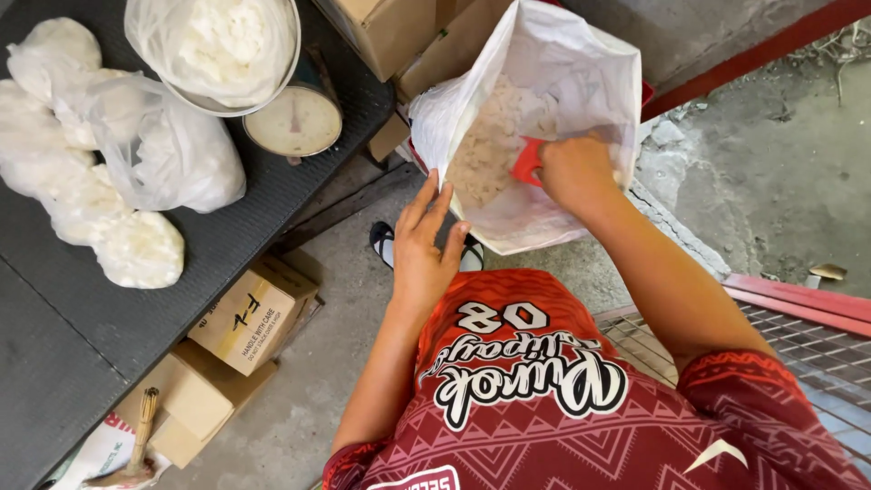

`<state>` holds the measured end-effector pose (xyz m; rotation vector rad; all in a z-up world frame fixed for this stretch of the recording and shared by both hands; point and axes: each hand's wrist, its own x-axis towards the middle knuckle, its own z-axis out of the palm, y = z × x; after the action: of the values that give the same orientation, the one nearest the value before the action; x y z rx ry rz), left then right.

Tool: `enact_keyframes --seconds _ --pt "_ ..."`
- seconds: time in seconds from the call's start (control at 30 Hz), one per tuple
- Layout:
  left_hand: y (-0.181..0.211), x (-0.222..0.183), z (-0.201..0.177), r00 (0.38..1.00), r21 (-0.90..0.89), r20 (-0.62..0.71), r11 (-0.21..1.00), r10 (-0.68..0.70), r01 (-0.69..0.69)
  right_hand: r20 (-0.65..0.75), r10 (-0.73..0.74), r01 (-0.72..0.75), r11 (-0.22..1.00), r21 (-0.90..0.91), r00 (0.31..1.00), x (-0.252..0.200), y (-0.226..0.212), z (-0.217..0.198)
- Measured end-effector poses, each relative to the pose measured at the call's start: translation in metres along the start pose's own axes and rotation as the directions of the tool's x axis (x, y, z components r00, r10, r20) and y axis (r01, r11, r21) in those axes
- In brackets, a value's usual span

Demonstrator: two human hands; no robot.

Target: Measuring a white powdery substance from a large bag into a bowl on a scale using a scoop.

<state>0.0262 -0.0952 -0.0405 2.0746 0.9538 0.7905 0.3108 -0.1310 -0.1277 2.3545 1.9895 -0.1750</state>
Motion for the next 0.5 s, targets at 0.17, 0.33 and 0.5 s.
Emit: enact_keyframes --seconds 0.17,0.33,0.5 --pt "-0.001 0.000 0.004 0.998 -0.011 -0.056 1.000 -0.013 0.012 0.016 -0.017 0.016 0.997 0.080 1.000 0.017 -0.009 0.012" --pt "0.004 -0.003 0.005 0.997 -0.036 -0.047 0.997 -0.065 0.063 -0.056 0.076 -0.059 0.961 0.271 0.996 0.007 -0.011 -0.003" --pt "0.007 -0.002 0.005 0.999 -0.011 -0.031 0.999 -0.036 0.035 -0.129 0.021 0.017 0.957 0.290 0.991 0.015 -0.007 0.029"
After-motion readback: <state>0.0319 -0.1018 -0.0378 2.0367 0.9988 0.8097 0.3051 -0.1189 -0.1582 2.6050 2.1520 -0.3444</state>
